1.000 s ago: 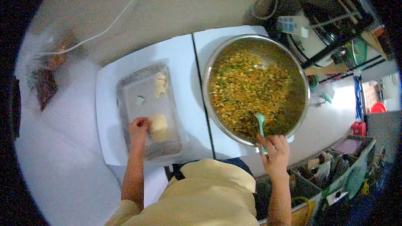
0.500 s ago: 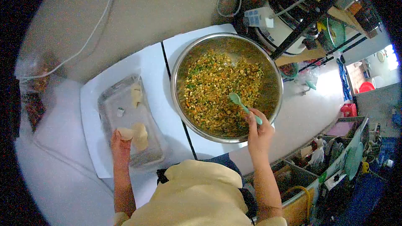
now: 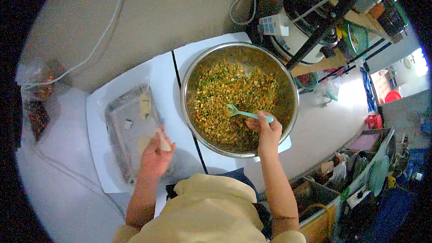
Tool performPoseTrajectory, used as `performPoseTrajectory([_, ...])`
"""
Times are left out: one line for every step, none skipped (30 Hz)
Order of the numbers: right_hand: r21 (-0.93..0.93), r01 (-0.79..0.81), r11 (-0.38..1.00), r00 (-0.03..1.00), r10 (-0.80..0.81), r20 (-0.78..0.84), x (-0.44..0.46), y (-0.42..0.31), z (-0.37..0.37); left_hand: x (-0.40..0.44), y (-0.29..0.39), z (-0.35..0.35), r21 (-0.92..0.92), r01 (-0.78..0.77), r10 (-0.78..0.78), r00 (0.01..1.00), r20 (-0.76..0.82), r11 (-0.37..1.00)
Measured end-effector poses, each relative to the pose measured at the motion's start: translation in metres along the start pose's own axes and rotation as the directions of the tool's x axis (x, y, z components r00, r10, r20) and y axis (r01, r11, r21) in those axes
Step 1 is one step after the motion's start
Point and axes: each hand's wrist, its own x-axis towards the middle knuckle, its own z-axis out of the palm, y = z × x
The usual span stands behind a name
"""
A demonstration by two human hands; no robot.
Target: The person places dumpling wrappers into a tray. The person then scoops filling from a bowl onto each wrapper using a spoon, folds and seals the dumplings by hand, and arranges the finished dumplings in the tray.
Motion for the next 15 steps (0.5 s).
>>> performPoseTrajectory([0.065, -0.024, 0.998, 0.999, 0.026, -0.032, -0.002, -0.002, -0.002, 0.005, -0.002, 0.014, 0.206, 0.041, -0.022, 0.995, -0.094, 0.978])
performPoseTrajectory([0.130, -0.046, 0.990, 0.997, 0.054, -0.061, -0.004, -0.003, -0.005, 0.009, -0.005, 0.023, 0.205, 0.038, -0.019, 0.996, -0.092, 0.978])
performPoseTrajectory([0.141, -0.035, 0.989, 0.998, 0.041, -0.046, -0.005, -0.002, -0.010, 0.013, -0.009, 0.030, 0.272, 0.085, -0.038, 0.985, -0.171, 0.958])
performPoseTrajectory([0.141, -0.033, 0.990, 0.998, 0.040, -0.044, -0.007, -0.002, -0.013, 0.017, -0.013, 0.036, 0.334, 0.137, -0.052, 0.967, -0.251, 0.933])
performPoseTrajectory([0.175, -0.017, 0.984, 0.999, 0.024, -0.034, -0.009, -0.004, -0.017, 0.022, -0.016, 0.039, 0.334, 0.135, -0.051, 0.967, -0.250, 0.933])
performPoseTrajectory([0.210, -0.002, 0.978, 1.000, 0.007, -0.026, -0.012, -0.005, -0.019, 0.028, -0.019, 0.042, 0.336, 0.171, -0.092, 0.966, -0.240, 0.926])
performPoseTrajectory([0.234, -0.015, 0.972, 0.996, 0.037, -0.087, -0.016, -0.010, -0.017, 0.033, -0.022, 0.045, 0.339, 0.208, -0.133, 0.964, -0.230, 0.918])
performPoseTrajectory([0.235, -0.014, 0.972, 0.996, 0.035, -0.087, -0.019, -0.015, -0.017, 0.040, -0.027, 0.042, 0.340, 0.207, -0.133, 0.964, -0.228, 0.917])
performPoseTrajectory([0.250, 0.000, 0.968, 0.998, 0.017, -0.065, -0.024, -0.020, -0.018, 0.047, -0.034, 0.036, 0.329, 0.234, -0.168, 0.962, -0.218, 0.915])
performPoseTrajectory([0.267, 0.014, 0.964, 0.999, -0.002, -0.042, -0.028, -0.025, -0.019, 0.053, -0.040, 0.039, 0.318, 0.261, -0.202, 0.957, -0.207, 0.911])
performPoseTrajectory([0.268, 0.016, 0.963, 0.999, -0.004, -0.043, -0.032, -0.029, -0.020, 0.056, -0.045, 0.043, 0.335, 0.272, -0.218, 0.957, -0.190, 0.902])
performPoseTrajectory([0.275, 0.024, 0.961, 0.999, -0.016, -0.032, -0.037, -0.033, -0.020, 0.060, -0.051, 0.047, 0.337, 0.272, -0.219, 0.957, -0.188, 0.901])
performPoseTrajectory([0.283, 0.033, 0.959, 0.999, -0.028, -0.021, -0.041, -0.036, -0.021, 0.064, -0.057, 0.052, 0.266, 0.280, -0.235, 0.953, -0.189, 0.922])
performPoseTrajectory([0.284, 0.036, 0.958, 0.999, -0.030, -0.026, -0.046, -0.038, -0.020, 0.068, -0.061, 0.057, 0.193, 0.289, -0.254, 0.949, -0.190, 0.938])
performPoseTrajectory([0.259, 0.085, 0.962, 0.996, -0.080, -0.030, -0.052, -0.039, -0.018, 0.069, -0.064, 0.062, 0.149, 0.289, -0.263, 0.950, -0.170, 0.946])
